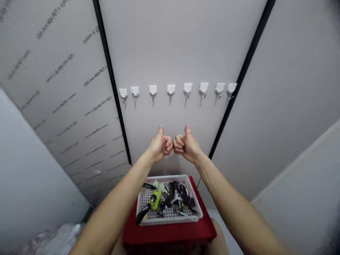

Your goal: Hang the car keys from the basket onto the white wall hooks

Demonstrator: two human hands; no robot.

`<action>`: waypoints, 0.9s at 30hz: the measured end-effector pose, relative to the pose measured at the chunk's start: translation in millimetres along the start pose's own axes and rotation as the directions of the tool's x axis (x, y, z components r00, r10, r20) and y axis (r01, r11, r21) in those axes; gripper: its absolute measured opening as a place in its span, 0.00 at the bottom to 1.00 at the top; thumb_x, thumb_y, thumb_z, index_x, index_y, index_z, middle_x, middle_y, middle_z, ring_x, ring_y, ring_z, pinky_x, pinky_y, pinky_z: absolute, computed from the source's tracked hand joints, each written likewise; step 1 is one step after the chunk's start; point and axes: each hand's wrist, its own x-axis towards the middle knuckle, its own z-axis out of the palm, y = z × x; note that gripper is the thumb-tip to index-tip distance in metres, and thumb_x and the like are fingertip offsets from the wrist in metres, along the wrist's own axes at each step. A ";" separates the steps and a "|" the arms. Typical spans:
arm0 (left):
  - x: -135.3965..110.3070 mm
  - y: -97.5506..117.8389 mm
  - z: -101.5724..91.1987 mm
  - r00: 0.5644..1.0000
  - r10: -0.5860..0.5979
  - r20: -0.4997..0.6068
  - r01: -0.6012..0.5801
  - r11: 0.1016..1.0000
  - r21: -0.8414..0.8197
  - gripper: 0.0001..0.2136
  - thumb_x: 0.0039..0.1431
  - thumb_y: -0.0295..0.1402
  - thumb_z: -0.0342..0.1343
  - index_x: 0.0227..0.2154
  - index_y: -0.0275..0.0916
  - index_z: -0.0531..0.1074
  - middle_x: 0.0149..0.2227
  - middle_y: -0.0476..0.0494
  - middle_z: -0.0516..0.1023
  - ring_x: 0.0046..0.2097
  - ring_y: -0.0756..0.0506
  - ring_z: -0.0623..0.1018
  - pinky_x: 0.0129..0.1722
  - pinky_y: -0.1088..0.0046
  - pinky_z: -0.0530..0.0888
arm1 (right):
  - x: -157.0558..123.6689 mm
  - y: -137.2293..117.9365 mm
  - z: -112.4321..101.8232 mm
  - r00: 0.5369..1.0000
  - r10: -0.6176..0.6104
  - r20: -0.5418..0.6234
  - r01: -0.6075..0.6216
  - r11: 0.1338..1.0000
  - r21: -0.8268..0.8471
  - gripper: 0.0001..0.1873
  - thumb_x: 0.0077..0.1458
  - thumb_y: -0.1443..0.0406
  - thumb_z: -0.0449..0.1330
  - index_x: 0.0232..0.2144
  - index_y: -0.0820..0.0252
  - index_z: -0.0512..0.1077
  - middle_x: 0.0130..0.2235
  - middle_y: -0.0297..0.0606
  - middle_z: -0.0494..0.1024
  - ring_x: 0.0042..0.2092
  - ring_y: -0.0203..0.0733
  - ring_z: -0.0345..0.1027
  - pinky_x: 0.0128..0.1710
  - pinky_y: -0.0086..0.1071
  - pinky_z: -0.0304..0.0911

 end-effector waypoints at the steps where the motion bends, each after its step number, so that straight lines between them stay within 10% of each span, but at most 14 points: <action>1: 1.3 3.9 -0.4 1.000 0.002 -0.004 -0.002 1.000 0.012 0.27 0.44 0.52 0.27 0.07 0.35 0.52 0.05 0.52 0.53 0.09 0.57 0.52 0.10 0.82 0.46 | 2.7 -2.5 0.6 1.000 0.005 0.010 -0.005 1.000 0.002 0.29 0.41 0.45 0.35 0.06 0.62 0.47 0.07 0.26 0.49 0.10 0.25 0.41 0.12 0.23 0.38; 27: -20.4 -14.7 -28.2 0.985 -0.098 -0.143 0.124 0.974 0.192 0.26 0.41 0.55 0.26 0.08 0.37 0.49 0.06 0.54 0.50 0.10 0.58 0.50 0.11 0.81 0.47 | 8.3 35.9 13.8 0.990 0.135 -0.032 -0.138 0.983 -0.122 0.28 0.41 0.45 0.34 0.07 0.61 0.46 0.07 0.25 0.47 0.10 0.24 0.38 0.12 0.23 0.37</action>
